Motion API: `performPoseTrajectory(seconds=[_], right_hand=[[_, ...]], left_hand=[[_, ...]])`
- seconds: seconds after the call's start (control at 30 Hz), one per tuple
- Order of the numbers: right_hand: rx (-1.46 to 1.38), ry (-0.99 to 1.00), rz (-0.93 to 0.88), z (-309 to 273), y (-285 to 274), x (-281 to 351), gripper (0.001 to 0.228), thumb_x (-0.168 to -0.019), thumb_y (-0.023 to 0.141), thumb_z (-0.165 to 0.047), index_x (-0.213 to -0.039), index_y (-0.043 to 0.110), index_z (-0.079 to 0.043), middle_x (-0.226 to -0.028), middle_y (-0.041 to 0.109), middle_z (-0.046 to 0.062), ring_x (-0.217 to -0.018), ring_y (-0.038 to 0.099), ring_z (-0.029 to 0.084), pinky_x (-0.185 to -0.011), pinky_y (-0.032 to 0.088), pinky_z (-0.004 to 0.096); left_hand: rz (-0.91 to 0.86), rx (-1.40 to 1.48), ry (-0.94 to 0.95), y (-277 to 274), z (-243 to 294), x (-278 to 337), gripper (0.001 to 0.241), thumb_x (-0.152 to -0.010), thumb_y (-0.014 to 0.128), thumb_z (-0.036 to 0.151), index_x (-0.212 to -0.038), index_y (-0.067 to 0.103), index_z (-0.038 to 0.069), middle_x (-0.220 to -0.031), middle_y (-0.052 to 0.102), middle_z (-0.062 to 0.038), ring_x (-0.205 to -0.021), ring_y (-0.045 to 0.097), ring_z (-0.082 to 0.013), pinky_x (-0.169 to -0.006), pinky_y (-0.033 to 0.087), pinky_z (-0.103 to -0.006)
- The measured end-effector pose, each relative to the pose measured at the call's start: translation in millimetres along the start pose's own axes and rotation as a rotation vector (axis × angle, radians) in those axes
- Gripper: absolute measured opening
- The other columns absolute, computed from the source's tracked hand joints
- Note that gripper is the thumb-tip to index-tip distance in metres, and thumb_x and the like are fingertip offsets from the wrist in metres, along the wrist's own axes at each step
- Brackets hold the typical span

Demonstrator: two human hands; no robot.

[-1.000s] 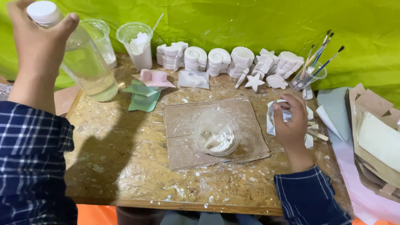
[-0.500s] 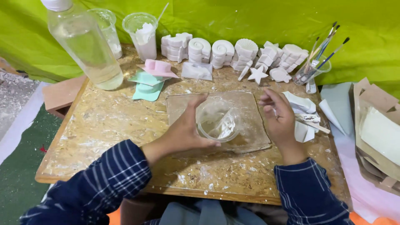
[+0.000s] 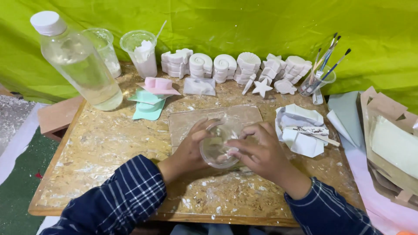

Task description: Mixing white powder with water in a plastic cup using a spoon to create a plaster mixture

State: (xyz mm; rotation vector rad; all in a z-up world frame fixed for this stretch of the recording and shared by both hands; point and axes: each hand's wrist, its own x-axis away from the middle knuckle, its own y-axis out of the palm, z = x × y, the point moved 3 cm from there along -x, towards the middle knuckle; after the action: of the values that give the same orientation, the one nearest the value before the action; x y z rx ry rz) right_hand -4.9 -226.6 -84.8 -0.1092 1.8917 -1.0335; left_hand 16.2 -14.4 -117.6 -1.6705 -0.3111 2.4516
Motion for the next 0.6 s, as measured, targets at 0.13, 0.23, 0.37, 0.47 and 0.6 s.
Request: performPoseTrajectory(seconds=[0.13,0.23,0.37,0.47,0.6], right_hand=[[0.004,-0.072,-0.047,-17,-6,-4,0.017,-0.093,0.071,-0.039,-0.103,0.080,-0.030,-0.090,0.067,0.000,-0.087,0.066,0.027,-0.082,0.051,0.041],[0.106,-0.169,-0.281,-22,-11,1,0.040,-0.081,0.084,-0.024,-0.119,0.070,-0.021,-0.116,0.072,0.001,-0.106,0.059,0.029,-0.090,0.045,0.042],[0.101,-0.253,-0.173,-35,-33,-15,0.031,-0.087,0.076,-0.020,-0.117,0.070,-0.021,-0.112,0.074,0.000,-0.098,0.063,0.025,-0.085,0.046,0.040],[0.151,-0.352,-0.132,-39,-31,-26,0.017,-0.094,0.069,-0.019,-0.111,0.073,-0.019,-0.107,0.074,-0.001,-0.092,0.062,0.023,-0.075,0.040,0.039],[0.276,-0.415,-0.211,-30,-6,-9,0.030,-0.084,0.081,-0.014,-0.112,0.072,-0.018,-0.112,0.075,0.005,-0.099,0.065,0.027,-0.074,0.046,0.042]], left_hand=[[-0.087,0.024,0.018,-6,-6,9,0.075,-0.073,0.092,0.038,-0.119,0.041,0.007,-0.128,0.063,-0.030,-0.116,0.065,-0.0521,-0.103,0.041,-0.0726],[-0.343,0.059,-0.197,-12,6,-4,0.078,-0.076,0.089,0.039,-0.135,0.046,0.010,-0.146,0.054,-0.021,-0.137,0.054,-0.0417,-0.125,0.026,-0.0635],[-0.434,0.049,-0.264,-11,15,-17,0.070,-0.079,0.084,0.041,-0.132,0.054,0.008,-0.138,0.059,-0.018,-0.130,0.059,-0.0391,-0.122,0.027,-0.0639],[-0.373,0.042,-0.156,-8,3,-2,0.073,-0.083,0.084,0.039,-0.133,0.040,0.010,-0.141,0.055,-0.024,-0.134,0.056,-0.0437,-0.122,0.029,-0.0661],[-0.366,0.071,-0.180,-11,7,-10,0.059,-0.086,0.081,0.034,-0.128,0.049,0.008,-0.142,0.055,-0.021,-0.135,0.056,-0.0421,-0.121,0.033,-0.0654]])
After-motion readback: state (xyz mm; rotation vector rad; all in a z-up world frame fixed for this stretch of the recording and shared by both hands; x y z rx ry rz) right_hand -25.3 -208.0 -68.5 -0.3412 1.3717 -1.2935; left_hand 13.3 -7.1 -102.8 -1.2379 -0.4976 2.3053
